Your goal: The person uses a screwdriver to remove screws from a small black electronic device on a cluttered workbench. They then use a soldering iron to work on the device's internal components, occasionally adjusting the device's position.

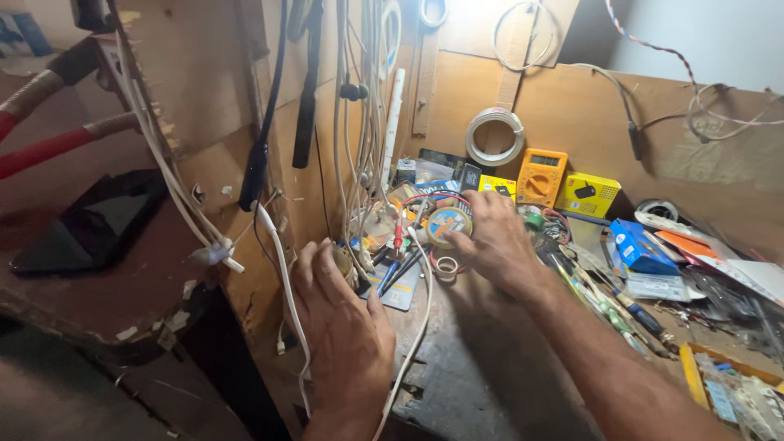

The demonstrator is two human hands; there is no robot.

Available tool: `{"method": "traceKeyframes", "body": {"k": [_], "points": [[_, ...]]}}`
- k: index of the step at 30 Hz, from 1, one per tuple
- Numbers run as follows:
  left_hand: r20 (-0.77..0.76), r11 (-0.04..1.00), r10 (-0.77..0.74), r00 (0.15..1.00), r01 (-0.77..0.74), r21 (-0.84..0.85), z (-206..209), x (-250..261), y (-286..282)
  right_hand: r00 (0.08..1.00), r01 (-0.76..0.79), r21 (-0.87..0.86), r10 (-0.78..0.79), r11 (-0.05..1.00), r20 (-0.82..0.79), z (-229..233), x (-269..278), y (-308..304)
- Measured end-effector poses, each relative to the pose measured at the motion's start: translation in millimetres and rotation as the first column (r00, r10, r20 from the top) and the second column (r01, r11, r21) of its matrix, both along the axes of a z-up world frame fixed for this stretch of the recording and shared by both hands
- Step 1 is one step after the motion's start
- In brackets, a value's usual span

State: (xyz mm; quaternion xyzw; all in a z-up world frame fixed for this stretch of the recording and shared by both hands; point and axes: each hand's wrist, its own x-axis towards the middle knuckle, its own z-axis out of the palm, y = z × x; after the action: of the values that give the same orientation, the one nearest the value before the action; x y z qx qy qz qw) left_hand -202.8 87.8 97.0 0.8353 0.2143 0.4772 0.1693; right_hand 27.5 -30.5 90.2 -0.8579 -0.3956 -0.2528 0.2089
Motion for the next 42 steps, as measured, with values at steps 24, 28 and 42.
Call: {"method": "traceKeyframes", "body": {"k": [24,28,42], "points": [[0.047,0.997,-0.019,0.999,0.022,-0.072,-4.4,5.6,20.6,0.996,0.009,0.147,0.003,0.989,-0.086,-17.1,27.7,11.5],[0.213,0.955,-0.286,0.934,0.296,-0.014,-19.9,0.8,-19.4,0.989,0.037,0.3,0.009,0.953,-0.15,7.9,2.6,-24.8],[0.381,0.506,-0.704,0.6,0.799,-0.325,-60.2,88.4,-89.1,0.942,-0.194,0.079,0.208,0.978,-0.264,-5.6,-83.0,-119.0]]}}
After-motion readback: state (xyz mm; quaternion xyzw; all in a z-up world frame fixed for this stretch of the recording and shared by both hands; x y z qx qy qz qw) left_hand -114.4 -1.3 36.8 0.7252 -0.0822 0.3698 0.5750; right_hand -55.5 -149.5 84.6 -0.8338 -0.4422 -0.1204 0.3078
